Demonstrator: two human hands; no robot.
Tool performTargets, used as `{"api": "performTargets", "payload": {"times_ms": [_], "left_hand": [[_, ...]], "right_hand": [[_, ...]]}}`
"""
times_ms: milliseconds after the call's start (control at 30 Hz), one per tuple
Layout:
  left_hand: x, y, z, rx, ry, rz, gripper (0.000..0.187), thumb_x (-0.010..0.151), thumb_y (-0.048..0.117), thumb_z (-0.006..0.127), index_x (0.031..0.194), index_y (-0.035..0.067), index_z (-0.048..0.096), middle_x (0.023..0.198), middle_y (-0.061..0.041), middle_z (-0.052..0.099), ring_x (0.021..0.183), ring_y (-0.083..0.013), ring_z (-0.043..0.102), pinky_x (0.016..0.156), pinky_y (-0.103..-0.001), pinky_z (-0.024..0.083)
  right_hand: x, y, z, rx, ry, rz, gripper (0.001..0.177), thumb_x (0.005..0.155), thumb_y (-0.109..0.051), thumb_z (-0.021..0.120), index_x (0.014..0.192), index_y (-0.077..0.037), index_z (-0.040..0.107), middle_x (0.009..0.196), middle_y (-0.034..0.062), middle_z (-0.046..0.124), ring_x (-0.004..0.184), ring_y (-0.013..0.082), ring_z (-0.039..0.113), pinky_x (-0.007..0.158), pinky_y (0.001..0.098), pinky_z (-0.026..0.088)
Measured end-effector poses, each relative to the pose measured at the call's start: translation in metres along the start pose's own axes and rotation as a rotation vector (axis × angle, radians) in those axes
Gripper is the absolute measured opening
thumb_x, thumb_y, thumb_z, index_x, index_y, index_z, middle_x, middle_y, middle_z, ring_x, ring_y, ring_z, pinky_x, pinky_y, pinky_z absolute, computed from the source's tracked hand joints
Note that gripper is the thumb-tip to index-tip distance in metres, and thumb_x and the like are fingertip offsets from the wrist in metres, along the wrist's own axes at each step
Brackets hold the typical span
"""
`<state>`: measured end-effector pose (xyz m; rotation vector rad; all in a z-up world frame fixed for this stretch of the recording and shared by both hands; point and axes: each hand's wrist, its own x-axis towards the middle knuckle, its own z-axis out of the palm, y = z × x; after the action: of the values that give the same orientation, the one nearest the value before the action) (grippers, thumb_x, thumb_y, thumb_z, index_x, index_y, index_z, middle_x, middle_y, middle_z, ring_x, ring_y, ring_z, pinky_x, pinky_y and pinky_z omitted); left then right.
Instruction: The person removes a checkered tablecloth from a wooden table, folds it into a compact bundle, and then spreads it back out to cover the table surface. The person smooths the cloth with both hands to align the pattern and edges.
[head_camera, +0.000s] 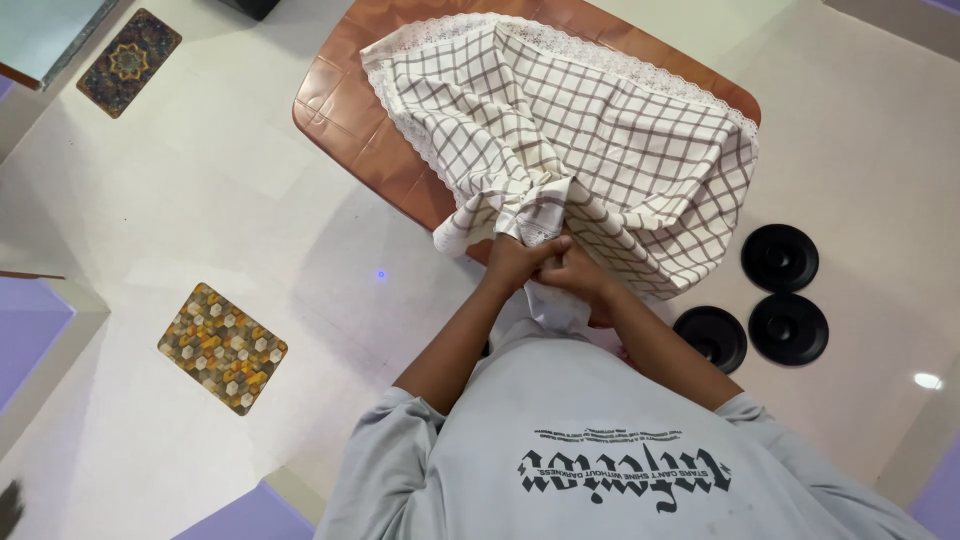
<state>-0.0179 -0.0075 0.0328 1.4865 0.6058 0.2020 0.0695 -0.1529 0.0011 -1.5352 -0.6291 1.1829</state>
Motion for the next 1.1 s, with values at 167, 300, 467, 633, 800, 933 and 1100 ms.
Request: {"api": "performTargets", "payload": {"times_ms": [167, 300, 467, 633, 800, 933, 1100], "left_hand": [[0.005, -0.026, -0.007, -0.22, 0.101, 0.069, 0.045, 0.083, 0.009, 0.078, 0.124, -0.002, 0.065, 0.114, -0.011, 0.073, 0.1, -0.0196, 0.069, 0.084, -0.032, 0.057], [0.005, -0.029, -0.013, -0.296, 0.213, 0.052, 0.04, 0.087, 0.003, 0.073, 0.125, -0.003, 0.065, 0.117, -0.01, 0.071, 0.102, -0.0186, 0.065, 0.087, -0.033, 0.054], [0.006, -0.037, -0.032, -0.419, 0.227, -0.043, 0.041, 0.087, 0.001, 0.07, 0.128, 0.0, 0.064, 0.121, -0.007, 0.068, 0.107, -0.0195, 0.064, 0.092, -0.033, 0.052], [-0.001, -0.067, -0.044, -0.664, 0.093, -0.111, 0.045, 0.088, -0.005, 0.066, 0.132, 0.001, 0.061, 0.121, -0.01, 0.068, 0.109, -0.0242, 0.065, 0.093, -0.038, 0.054], [-0.009, -0.079, -0.062, -0.584, -0.035, -0.22, 0.046, 0.09, 0.005, 0.064, 0.136, 0.004, 0.06, 0.127, -0.007, 0.068, 0.113, -0.0202, 0.065, 0.095, -0.036, 0.054], [-0.009, -0.084, -0.077, -0.461, -0.248, -0.068, 0.049, 0.092, 0.011, 0.067, 0.139, 0.004, 0.059, 0.133, -0.006, 0.066, 0.12, -0.0175, 0.063, 0.101, -0.034, 0.052], [0.001, -0.078, -0.072, -0.317, -0.452, -0.104, 0.046, 0.093, 0.019, 0.071, 0.136, 0.002, 0.064, 0.129, -0.007, 0.069, 0.116, -0.0194, 0.064, 0.098, -0.035, 0.053]], "right_hand": [[-0.016, -0.016, -0.01, 0.625, -0.155, -0.134, 0.085, 0.079, -0.024, 0.076, 0.156, -0.012, 0.04, 0.151, 0.0051, 0.048, 0.141, 0.0231, 0.044, 0.119, 0.0374, 0.032], [-0.023, 0.008, -0.027, 0.712, 0.07, 0.046, 0.09, 0.085, -0.039, 0.076, 0.157, -0.002, 0.039, 0.153, 0.0175, 0.046, 0.141, 0.0332, 0.044, 0.113, 0.0538, 0.038], [-0.042, 0.046, -0.056, 1.197, 0.555, 0.411, 0.12, 0.078, -0.065, 0.073, 0.164, -0.006, 0.014, 0.16, 0.0343, 0.022, 0.146, 0.0519, 0.031, 0.114, 0.0704, 0.03], [-0.05, 0.071, -0.083, 1.359, 0.788, 0.286, 0.129, 0.071, -0.071, 0.071, 0.164, -0.008, 0.009, 0.163, 0.0305, 0.016, 0.147, 0.0546, 0.024, 0.114, 0.0729, 0.025], [-0.014, 0.07, -0.104, 1.031, 0.564, 0.124, 0.121, 0.067, -0.062, 0.079, 0.16, -0.01, 0.022, 0.163, 0.0221, 0.033, 0.15, 0.045, 0.033, 0.114, 0.0726, 0.025], [0.018, 0.031, -0.084, 0.763, 0.499, 0.26, 0.115, 0.072, -0.063, 0.075, 0.16, -0.013, 0.022, 0.161, 0.0177, 0.034, 0.146, 0.044, 0.035, 0.115, 0.0739, 0.025], [0.049, -0.005, -0.056, 0.718, 0.338, 0.284, 0.119, 0.068, -0.068, 0.075, 0.16, -0.009, 0.027, 0.157, 0.0174, 0.042, 0.141, 0.038, 0.045, 0.111, 0.0629, 0.037]]}}
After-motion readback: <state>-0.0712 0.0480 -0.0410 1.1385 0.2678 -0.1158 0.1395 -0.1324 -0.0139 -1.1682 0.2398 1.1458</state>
